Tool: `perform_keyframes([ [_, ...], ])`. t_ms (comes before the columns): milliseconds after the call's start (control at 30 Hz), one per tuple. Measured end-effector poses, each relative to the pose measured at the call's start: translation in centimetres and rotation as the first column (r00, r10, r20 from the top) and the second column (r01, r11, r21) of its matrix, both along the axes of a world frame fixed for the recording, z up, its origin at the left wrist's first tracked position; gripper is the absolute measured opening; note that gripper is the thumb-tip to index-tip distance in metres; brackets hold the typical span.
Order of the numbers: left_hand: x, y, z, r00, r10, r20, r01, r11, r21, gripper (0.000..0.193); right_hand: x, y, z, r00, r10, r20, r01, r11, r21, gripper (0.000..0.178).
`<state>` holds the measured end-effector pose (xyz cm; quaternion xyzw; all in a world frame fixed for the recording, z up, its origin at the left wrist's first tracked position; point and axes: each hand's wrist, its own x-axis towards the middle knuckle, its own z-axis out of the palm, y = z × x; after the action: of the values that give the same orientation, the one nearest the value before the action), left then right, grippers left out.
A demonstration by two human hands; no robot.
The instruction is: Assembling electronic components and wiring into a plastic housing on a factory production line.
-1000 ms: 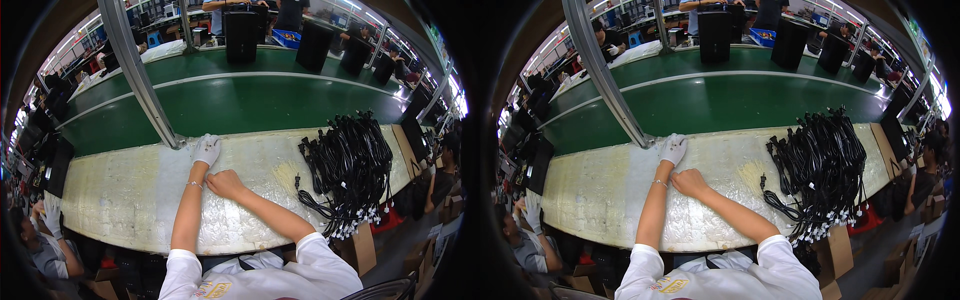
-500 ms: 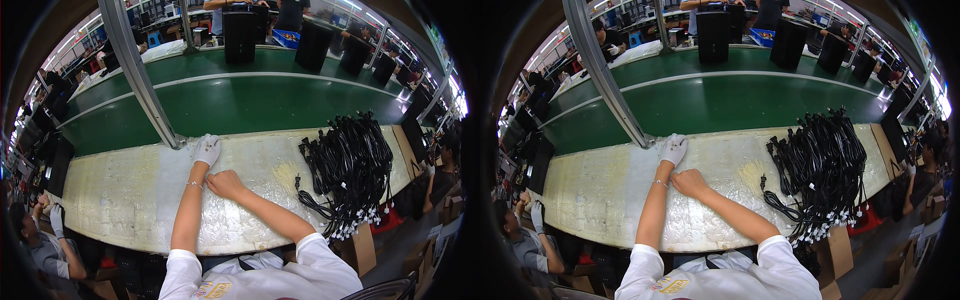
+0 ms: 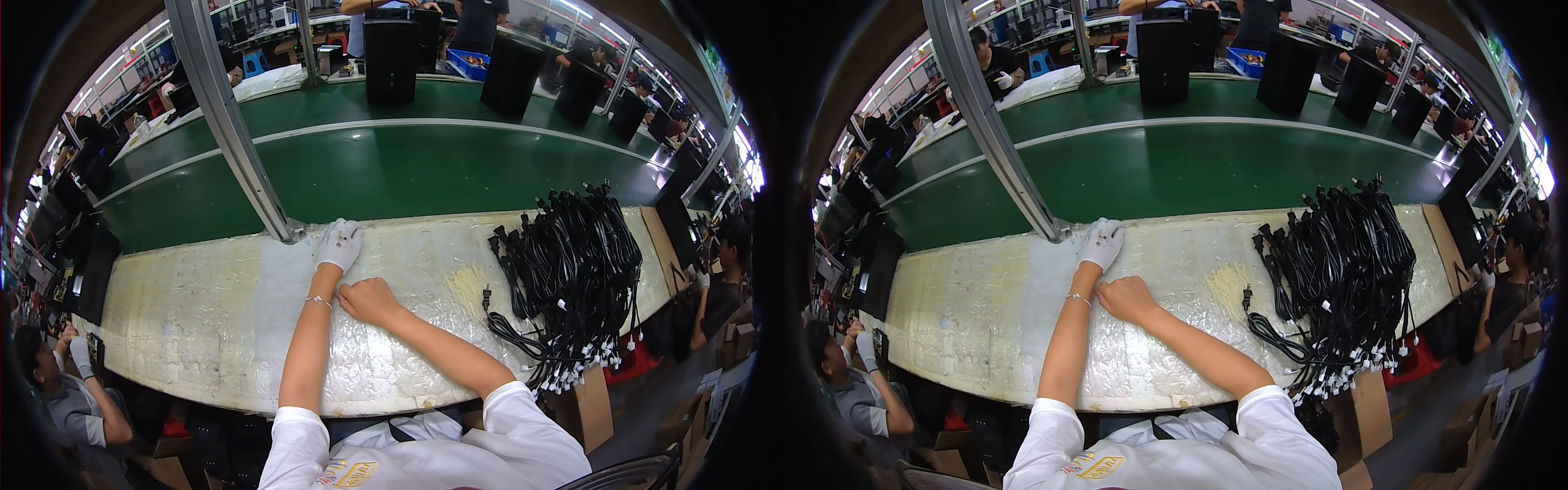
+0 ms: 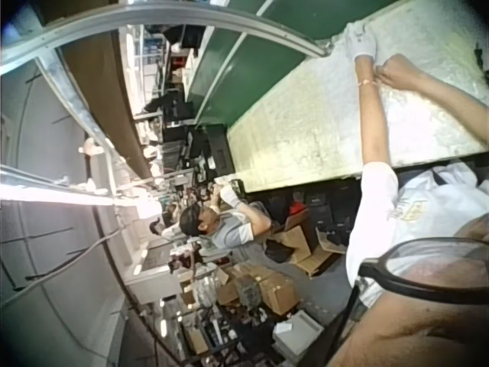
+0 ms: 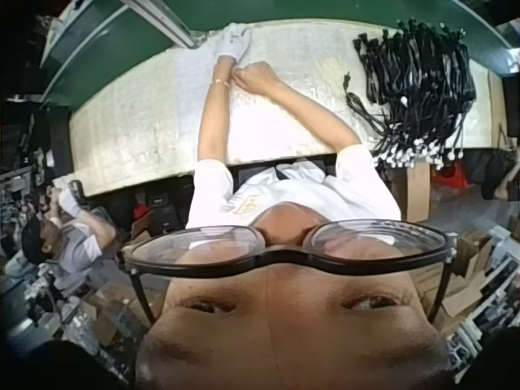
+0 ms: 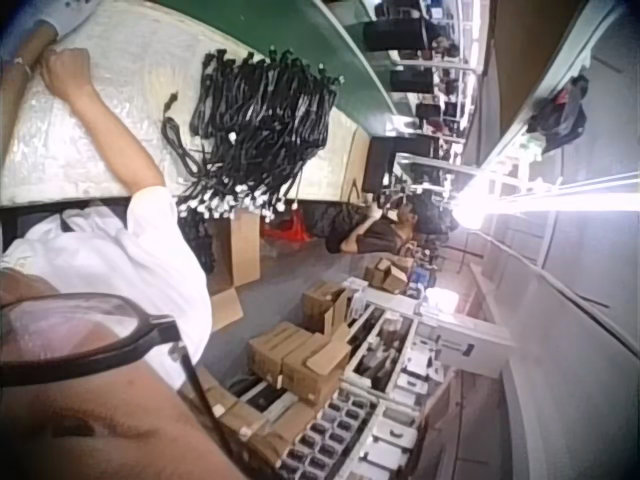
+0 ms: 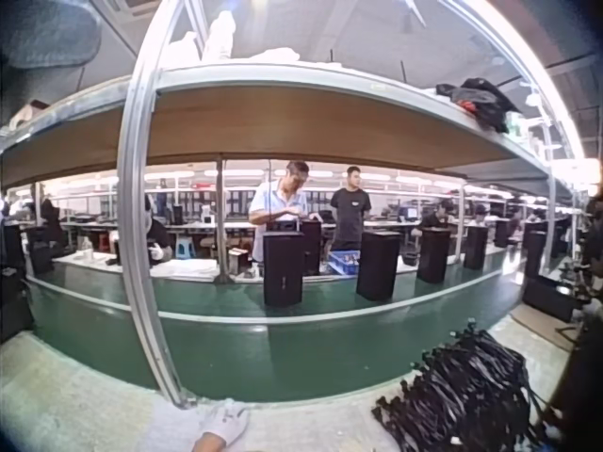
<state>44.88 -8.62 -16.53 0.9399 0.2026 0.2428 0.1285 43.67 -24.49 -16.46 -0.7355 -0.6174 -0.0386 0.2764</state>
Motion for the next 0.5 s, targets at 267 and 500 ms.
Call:
perform_keyframes([
  [267,-0.01,0.06,-0.01,1.0,-0.004,-0.011,0.004,1.0,0.003,0.021,-0.01,0.01,0.09,1.0,0.001,-0.01,-0.001,1.0,0.0,0.025],
  [500,-0.04,-0.11,-0.01,1.0,-0.003,-0.018,0.004,1.0,0.009,0.02,0.01,0.0,0.01,1.0,-0.001,-0.01,0.001,1.0,0.0,0.025],
])
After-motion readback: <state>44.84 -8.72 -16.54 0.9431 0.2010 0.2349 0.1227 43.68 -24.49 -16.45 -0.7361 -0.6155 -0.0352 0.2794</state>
